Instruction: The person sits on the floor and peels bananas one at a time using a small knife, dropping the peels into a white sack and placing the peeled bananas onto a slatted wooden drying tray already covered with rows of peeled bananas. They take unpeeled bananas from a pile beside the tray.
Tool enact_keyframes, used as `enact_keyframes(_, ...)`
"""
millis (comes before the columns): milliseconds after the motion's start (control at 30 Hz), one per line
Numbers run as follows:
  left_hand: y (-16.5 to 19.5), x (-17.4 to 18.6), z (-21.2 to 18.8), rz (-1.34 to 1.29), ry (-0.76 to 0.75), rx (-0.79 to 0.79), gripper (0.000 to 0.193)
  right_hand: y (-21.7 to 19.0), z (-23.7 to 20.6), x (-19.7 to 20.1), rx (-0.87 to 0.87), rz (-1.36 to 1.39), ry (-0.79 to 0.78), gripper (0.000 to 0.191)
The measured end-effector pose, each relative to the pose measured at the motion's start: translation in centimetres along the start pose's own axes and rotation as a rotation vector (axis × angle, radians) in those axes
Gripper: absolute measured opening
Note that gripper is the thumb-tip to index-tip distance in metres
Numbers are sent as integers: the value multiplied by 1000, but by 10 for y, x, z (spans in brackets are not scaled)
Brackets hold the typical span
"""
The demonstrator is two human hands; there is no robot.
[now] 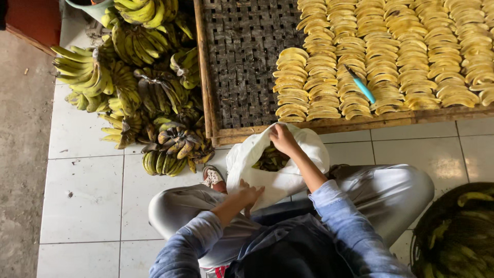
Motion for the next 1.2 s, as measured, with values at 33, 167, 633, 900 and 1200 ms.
enact_keyframes(33,-6,10,2,-150,-4,-46,124,1,5,2,-2,21,30,30)
enact_keyframes(167,-73,77,16,-526,407,72,87,7,-32,-27,-99,-100,-544,31)
enact_keyframes(633,-142,222,16,-721,645,-35,39,174,103,215,-292,-656,288,38)
enact_keyframes(900,-223,200,9,-451,1104,-55,27,169,69,188,-239,-994,165,51)
enact_keyframes(1200,-308,192,7,-437,796,210,37,196,92,183,-448,-839,235,40)
Point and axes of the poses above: each hand's wrist, its own z-axis towards the middle knuckle, its own x-axis out of the back of the hand, y = z × x, the point moved 5 cm from there along z, towards the middle knuckle, and after that the axes turned 12 degrees about x, right-handed, at the moved point
